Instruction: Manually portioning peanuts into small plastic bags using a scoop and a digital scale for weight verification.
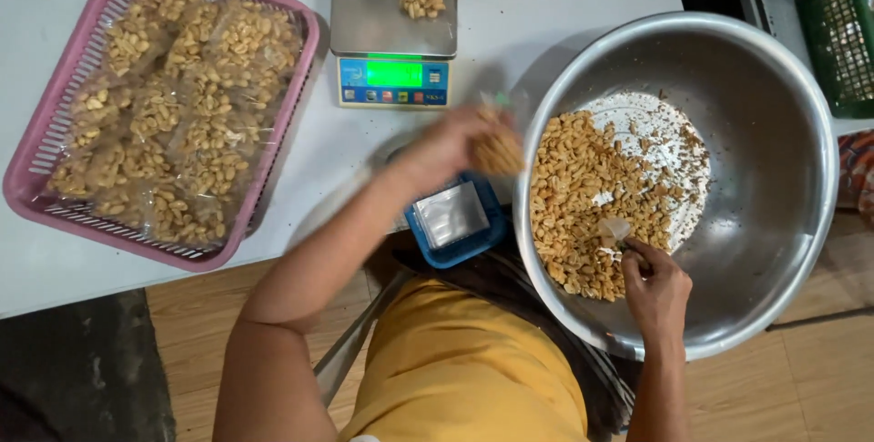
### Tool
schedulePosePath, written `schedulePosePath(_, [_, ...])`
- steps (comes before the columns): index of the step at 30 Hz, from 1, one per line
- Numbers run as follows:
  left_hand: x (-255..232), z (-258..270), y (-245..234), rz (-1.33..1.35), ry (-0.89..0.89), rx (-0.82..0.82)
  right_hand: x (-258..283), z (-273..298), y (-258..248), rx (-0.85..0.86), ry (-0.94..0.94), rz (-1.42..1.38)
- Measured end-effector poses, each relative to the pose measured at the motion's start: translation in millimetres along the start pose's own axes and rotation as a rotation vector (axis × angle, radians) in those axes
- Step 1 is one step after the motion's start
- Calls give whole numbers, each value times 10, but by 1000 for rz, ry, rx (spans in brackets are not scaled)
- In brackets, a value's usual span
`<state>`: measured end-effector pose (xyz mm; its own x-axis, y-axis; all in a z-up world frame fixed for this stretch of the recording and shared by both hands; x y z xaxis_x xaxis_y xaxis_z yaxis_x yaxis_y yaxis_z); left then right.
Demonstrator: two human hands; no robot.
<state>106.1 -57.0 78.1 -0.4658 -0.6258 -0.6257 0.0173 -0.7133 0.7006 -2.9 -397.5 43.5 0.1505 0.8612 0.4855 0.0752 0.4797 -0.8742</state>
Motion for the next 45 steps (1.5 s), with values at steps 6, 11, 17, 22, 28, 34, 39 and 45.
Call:
schedulePosePath(6, [487, 193, 708, -171, 63, 202, -84, 112, -21, -24, 21, 14])
schedulePosePath(11, [1013, 60, 738, -80, -245, 151, -198, 118, 24, 20, 65, -16])
schedulePosePath(17, [1704, 298, 823, 28, -594, 235, -770, 32, 369, 44, 14, 71])
schedulePosePath(22, [2150, 240, 797, 162, -721, 328, -390, 68, 254, 92, -21, -4])
schedulePosePath(28, [2665, -52, 644, 128, -563, 286, -208, 118, 183, 226, 298, -90])
schedulePosePath(34, [2503, 67, 682, -27, -663, 201, -231, 107, 225, 219, 84, 46])
schedulePosePath(39, [1712, -106, 339, -175, -126, 424, -96, 110, 183, 169, 148, 224])
schedulePosePath(45, [-1719, 59, -1689, -906, 708, -687, -149, 121, 162, 189, 188, 169])
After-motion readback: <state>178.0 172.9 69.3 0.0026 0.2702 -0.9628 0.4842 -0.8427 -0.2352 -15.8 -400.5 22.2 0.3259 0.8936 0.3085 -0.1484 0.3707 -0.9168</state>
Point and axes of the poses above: each hand's wrist, its own z-axis away from the middle knuckle, its own y-axis out of the palm, x = y × z, the point moved 7 cm from there along -z, towards the middle knuckle, and after that the axes turned 6 degrees about z, right-handed, at the moved point
